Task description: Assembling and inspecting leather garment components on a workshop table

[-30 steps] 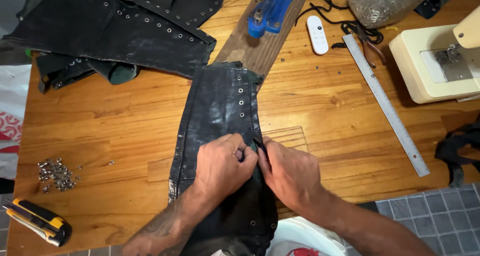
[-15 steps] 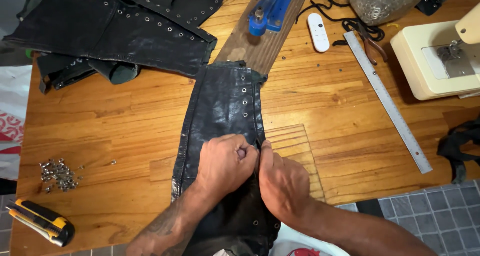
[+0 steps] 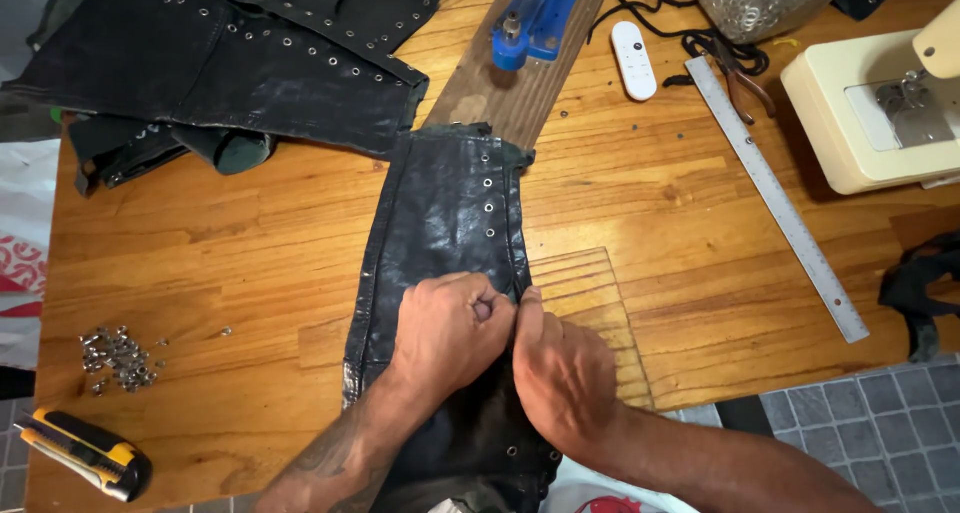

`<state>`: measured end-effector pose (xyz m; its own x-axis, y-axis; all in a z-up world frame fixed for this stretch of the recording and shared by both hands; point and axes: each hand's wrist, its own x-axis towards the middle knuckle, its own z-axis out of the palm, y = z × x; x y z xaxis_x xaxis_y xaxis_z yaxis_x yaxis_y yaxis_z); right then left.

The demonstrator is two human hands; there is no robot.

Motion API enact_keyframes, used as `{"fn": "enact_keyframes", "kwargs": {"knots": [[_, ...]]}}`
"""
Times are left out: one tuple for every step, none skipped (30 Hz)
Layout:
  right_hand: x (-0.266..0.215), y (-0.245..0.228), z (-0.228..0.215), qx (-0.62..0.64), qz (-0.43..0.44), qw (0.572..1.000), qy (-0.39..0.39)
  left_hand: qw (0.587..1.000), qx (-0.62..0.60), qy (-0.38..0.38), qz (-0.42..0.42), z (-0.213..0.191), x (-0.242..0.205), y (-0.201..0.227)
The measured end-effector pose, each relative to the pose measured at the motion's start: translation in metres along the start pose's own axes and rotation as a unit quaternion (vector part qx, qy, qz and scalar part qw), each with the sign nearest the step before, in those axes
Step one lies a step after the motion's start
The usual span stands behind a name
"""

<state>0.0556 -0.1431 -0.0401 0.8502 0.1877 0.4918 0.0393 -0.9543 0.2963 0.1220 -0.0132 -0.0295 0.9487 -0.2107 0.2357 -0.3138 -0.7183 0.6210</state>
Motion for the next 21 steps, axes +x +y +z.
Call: {"fn": "enact_keyframes", "kwargs": {"knots": [[0.0006,-0.0002,-0.0001,-0.008,-0.006,1.000,0.001,1.000,0.002,0.000,-0.001,-0.0001,0.0003,0.0002],[0.0007,-0.0001,-0.0010,-0.008,-0.005,1.000,0.000,1.000,0.002,-0.001,0.000,0.0004,0.0000,0.0003],[0.0016,-0.0001,-0.0017,-0.006,-0.011,1.000,-0.001,1.000,0.000,-0.002,0.000,0.0004,0.0001,0.0002],[0.0025,-0.0002,-0.0026,-0.004,-0.017,1.000,-0.003,1.000,-0.001,-0.002,0.000,0.0003,0.0002,0.0000],[0.0026,-0.0006,-0.0018,-0.004,-0.016,1.000,-0.003,1.000,-0.001,-0.002,0.000,-0.0002,0.0006,-0.0001],[0.0026,-0.0011,-0.0010,-0.005,-0.019,1.000,-0.002,1.000,0.000,-0.005,0.003,-0.0007,0.0008,-0.0003],[0.0021,-0.0012,-0.0004,-0.006,-0.022,1.000,-0.001,1.000,0.001,-0.009,0.007,-0.0008,0.0007,-0.0002],[0.0030,-0.0008,-0.0008,-0.006,-0.022,1.000,-0.001,1.000,0.001,-0.009,0.006,-0.0008,0.0005,-0.0001],[0.0040,-0.0004,-0.0013,-0.007,-0.024,1.000,-0.001,1.000,-0.002,-0.006,0.011,-0.0009,0.0007,-0.0001],[0.0050,0.0000,-0.0019,-0.008,-0.026,1.000,-0.001,1.000,-0.005,-0.004,0.016,-0.0011,0.0007,0.0000],[0.0042,0.0007,-0.0013,-0.008,-0.025,1.000,-0.001,1.000,-0.005,-0.004,0.016,-0.0014,0.0008,-0.0005],[0.0034,0.0014,-0.0007,-0.003,-0.031,1.000,0.004,1.000,-0.006,-0.009,0.016,-0.0018,0.0009,-0.0008],[0.0034,0.0023,0.0004,0.003,-0.037,0.999,0.010,1.000,-0.007,-0.014,0.016,-0.0022,0.0019,-0.0012],[0.0052,0.0028,-0.0011,0.002,-0.036,0.999,0.011,1.000,-0.007,-0.013,0.016,-0.0029,0.0032,-0.0015],[0.0059,0.0030,-0.0032,-0.006,-0.042,0.999,0.006,1.000,-0.014,-0.019,0.017,-0.0036,0.0030,-0.0017],[0.0066,0.0032,-0.0053,-0.013,-0.047,0.999,0.000,0.999,-0.021,-0.025,0.017,-0.0044,0.0027,-0.0019],[0.0067,0.0015,-0.0062,-0.013,-0.047,0.999,0.000,0.999,-0.020,-0.025,0.017,-0.0045,0.0017,-0.0021],[0.0069,0.0001,-0.0072,-0.021,-0.045,0.999,0.002,0.999,-0.021,-0.027,0.015,-0.0048,0.0008,-0.0022],[0.0091,-0.0006,-0.0071,-0.032,-0.041,0.999,0.007,0.999,-0.022,-0.028,0.015,-0.0047,0.0028,-0.0023],[0.0097,-0.0004,-0.0058,-0.034,-0.039,0.999,0.009,0.999,-0.022,-0.028,0.019,-0.0046,0.0046,-0.0023],[0.0085,-0.0006,-0.0054,-0.035,-0.044,0.998,0.003,0.999,-0.018,-0.034,0.010,-0.0044,0.0037,-0.0023]]}}
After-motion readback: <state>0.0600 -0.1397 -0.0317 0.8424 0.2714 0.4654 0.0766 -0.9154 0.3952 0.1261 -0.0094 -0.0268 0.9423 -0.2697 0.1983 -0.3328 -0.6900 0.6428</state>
